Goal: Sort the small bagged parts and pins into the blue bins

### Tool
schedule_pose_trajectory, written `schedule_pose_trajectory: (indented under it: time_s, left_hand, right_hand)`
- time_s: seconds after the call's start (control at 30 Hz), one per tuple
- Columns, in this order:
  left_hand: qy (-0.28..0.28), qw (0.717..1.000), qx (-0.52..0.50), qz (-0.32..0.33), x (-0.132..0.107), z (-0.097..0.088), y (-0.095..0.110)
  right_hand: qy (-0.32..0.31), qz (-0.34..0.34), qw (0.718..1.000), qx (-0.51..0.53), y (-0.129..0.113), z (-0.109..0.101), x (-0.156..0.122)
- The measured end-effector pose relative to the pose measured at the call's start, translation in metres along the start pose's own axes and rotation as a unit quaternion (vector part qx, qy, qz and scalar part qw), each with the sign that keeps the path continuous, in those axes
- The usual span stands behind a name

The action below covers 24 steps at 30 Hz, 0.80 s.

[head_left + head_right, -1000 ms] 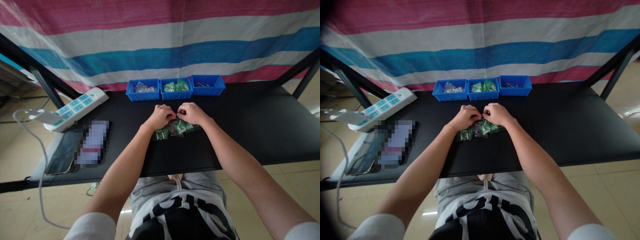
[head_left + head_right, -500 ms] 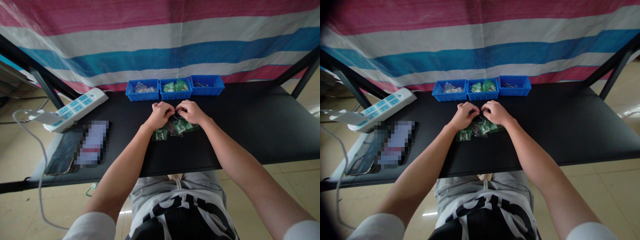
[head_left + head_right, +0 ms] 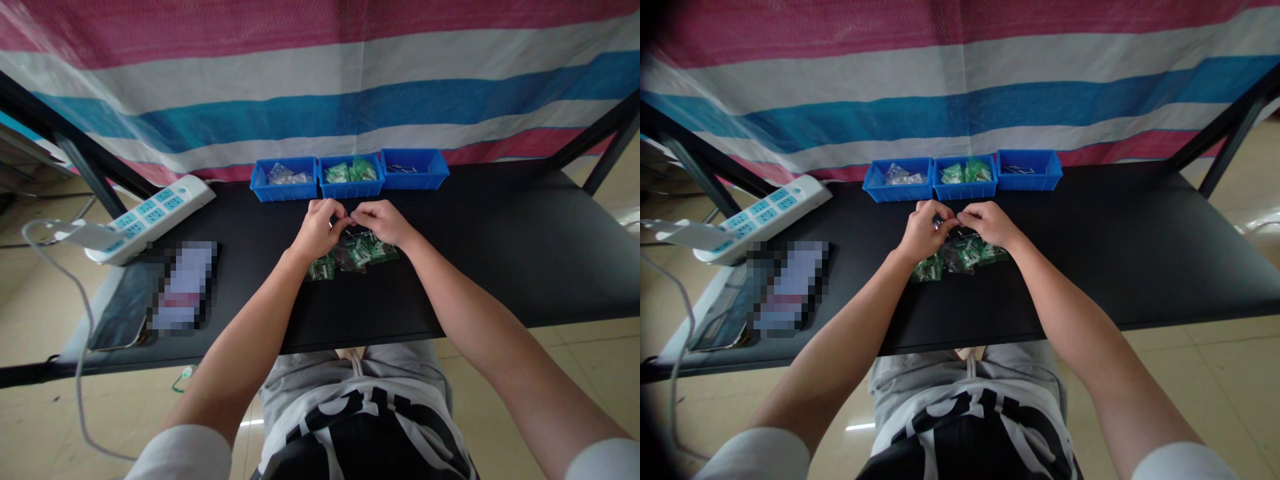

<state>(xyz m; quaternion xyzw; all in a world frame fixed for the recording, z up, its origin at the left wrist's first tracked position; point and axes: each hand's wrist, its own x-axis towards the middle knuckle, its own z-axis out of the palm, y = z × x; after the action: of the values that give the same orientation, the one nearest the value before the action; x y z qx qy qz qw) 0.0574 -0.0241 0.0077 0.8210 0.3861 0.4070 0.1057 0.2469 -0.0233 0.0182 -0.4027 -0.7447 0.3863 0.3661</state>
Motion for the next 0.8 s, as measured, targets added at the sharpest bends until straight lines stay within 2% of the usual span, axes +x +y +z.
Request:
schedule_pose_trajectory:
  time_s: [0.13,0.23,0.4,0.63,0.8]
  left_hand:
    - [0.015,1.0,-0.001,0.001,-0.0001,0.0002,-0.0001]
    - [0.007,1.0,0.005,-0.01,0.001,-0.0009,-0.0023]
    - [-0.053,0.998,0.013,-0.016,0.0039,-0.0017,-0.0058]
    - [-0.088,0.996,0.025,-0.017,0.0046,-0.0004,-0.0074]
    - [-0.064,0.996,0.048,-0.032,0.0048,-0.0012,-0.0061]
  right_hand:
    - [0.018,0.012,0.999,0.023,0.0008,0.0003,0.0007]
    - [0.056,0.012,0.998,0.022,0.0013,0.0016,0.0014]
    - [0.098,0.007,0.995,0.006,0.0018,0.0017,0.0017]
    - [0.143,-0.01,0.99,-0.005,0.0078,0.0026,0.0024]
    - [0.137,0.001,0.991,-0.001,0.0084,0.003,0.0019]
